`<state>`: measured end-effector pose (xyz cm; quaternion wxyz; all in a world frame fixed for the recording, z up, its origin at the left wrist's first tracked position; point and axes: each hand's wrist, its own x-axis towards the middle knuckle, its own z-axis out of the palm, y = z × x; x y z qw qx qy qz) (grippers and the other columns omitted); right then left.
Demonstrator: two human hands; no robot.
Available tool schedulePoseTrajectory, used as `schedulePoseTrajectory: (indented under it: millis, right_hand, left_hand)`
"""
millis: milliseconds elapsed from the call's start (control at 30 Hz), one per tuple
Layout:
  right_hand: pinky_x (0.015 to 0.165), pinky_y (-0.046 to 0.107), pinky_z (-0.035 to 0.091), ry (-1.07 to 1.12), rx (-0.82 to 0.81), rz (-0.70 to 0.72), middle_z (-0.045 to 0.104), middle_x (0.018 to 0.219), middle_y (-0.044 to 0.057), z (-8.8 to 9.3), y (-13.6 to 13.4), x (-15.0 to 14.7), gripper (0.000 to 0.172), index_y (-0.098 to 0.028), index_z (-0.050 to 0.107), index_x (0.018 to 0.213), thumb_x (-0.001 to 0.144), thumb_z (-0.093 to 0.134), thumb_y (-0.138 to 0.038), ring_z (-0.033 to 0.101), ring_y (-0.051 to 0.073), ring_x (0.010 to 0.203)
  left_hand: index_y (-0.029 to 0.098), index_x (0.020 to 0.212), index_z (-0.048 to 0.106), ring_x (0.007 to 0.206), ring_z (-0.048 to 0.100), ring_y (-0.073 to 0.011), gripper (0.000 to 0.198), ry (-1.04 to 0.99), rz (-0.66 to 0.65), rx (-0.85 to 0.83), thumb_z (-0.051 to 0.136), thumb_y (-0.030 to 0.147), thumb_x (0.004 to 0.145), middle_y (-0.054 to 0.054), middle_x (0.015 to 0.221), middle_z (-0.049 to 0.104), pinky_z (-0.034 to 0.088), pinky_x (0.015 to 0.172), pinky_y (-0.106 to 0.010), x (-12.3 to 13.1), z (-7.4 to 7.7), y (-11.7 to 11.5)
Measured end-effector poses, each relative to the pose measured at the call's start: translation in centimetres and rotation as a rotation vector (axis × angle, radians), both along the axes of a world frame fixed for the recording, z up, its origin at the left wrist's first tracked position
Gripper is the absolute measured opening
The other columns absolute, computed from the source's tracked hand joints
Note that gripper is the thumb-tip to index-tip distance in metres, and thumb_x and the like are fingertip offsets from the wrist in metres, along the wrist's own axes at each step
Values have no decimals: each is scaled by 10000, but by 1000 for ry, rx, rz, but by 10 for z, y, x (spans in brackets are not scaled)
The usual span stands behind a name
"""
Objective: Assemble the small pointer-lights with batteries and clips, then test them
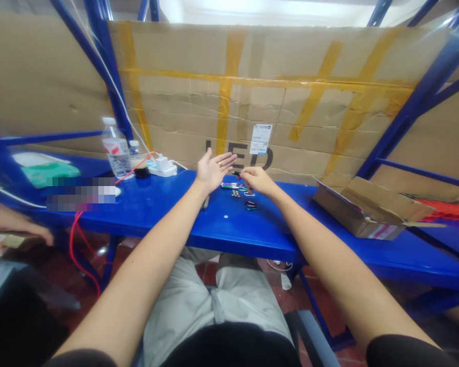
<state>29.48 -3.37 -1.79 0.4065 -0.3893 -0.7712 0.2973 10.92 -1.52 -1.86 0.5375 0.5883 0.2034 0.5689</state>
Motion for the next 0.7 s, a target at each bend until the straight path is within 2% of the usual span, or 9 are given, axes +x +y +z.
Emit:
schedulePoseTrajectory:
  millis: [100, 267, 500, 700]
  right_hand:
    - [401, 262, 373, -49, 37, -5, 465, 403, -44, 3, -4, -1, 163, -175, 605, 712, 827, 508, -241, 468, 133, 346]
    - [442, 264, 355, -125, 62, -17, 464, 413, -45, 9, -12, -2, 180, -162, 625, 744, 828, 498, -258, 462, 131, 375]
    - [573, 286, 310, -310, 310, -19, 494, 504, -22, 11, -13, 0, 221, -136, 664, 708, 792, 490, -242, 420, 127, 537]
    - [584, 286, 297, -327, 321, -32, 540, 567, -9, 11, -12, 0, 259, -126, 699, 773, 793, 477, -260, 418, 132, 569]
  left_hand:
    - [160, 1262, 642, 1386, 479, -343, 701, 4, -21, -10, 384, 690, 883, -142, 1401, 605, 445, 1064, -502, -5, 1, -3]
    - [154, 1305, 623, 1379, 491, -338, 778, -19, -33, -38, 316, 731, 882, -144, 1412, 596, 451, 1066, -495, -7, -1, -3]
    - [161, 1333, 608, 1357, 516, -336, 757, 27, -40, -48, 318, 709, 899, -132, 1434, 579, 465, 1063, -483, -7, 0, -3]
    - [155, 1316, 626, 1329, 540, -351, 767, 7, -63, -30, 332, 719, 886, -151, 1395, 609, 472, 1050, -503, -8, -1, -2]
